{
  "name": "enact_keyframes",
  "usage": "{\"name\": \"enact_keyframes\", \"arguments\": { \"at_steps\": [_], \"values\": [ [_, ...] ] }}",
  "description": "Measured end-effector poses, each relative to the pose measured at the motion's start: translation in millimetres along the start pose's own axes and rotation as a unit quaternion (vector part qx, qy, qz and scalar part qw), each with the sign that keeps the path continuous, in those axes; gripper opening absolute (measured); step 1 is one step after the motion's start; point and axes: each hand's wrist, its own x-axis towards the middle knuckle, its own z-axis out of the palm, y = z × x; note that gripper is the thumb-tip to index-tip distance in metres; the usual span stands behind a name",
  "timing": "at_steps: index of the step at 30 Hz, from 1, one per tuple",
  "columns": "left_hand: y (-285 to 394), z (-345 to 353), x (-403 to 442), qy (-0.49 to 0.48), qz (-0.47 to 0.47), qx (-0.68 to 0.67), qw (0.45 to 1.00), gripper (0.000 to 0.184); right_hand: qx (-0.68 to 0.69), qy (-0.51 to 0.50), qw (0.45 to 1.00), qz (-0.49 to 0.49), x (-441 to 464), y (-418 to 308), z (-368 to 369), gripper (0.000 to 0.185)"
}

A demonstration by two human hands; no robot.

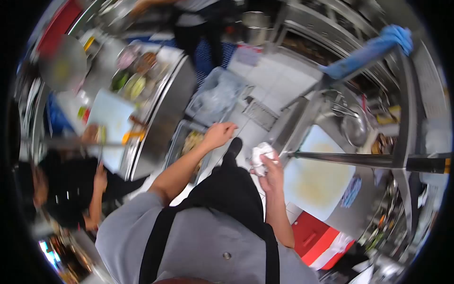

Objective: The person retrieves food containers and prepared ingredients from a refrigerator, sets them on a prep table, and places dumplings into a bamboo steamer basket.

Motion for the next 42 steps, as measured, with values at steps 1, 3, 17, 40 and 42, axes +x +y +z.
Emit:
{"name": "enact_keyframes", "arguments": {
  "at_steps": [1, 3, 17, 40, 42],
  "values": [
    [-3, 0, 22, -0.011, 0.002, 0.010, 1.000, 0.031, 0.009, 0.006, 1.000, 0.004, 14, -4, -2, 0.042],
    [-21, 8, 61, -0.028, -0.002, 0.015, 1.000, 0.032, 0.023, 0.036, 0.999, -0.004, 36, -19, 1, 0.043],
    [-137, 35, 305, -0.388, 0.012, 0.350, 0.853, 0.040, 0.102, 0.208, 0.944, -0.233, 194, -161, 21, 0.051],
    [103, 232, 856, -0.494, 0.281, 0.312, 0.761, 0.047, 0.204, 0.375, 0.845, -0.322, 489, -476, -61, 0.050],
    [159, 263, 883, -0.506, 0.314, 0.320, 0.737, 0.047, 0.231, 0.415, 0.811, -0.342, 484, -489, -91, 0.050]
  ]
}}
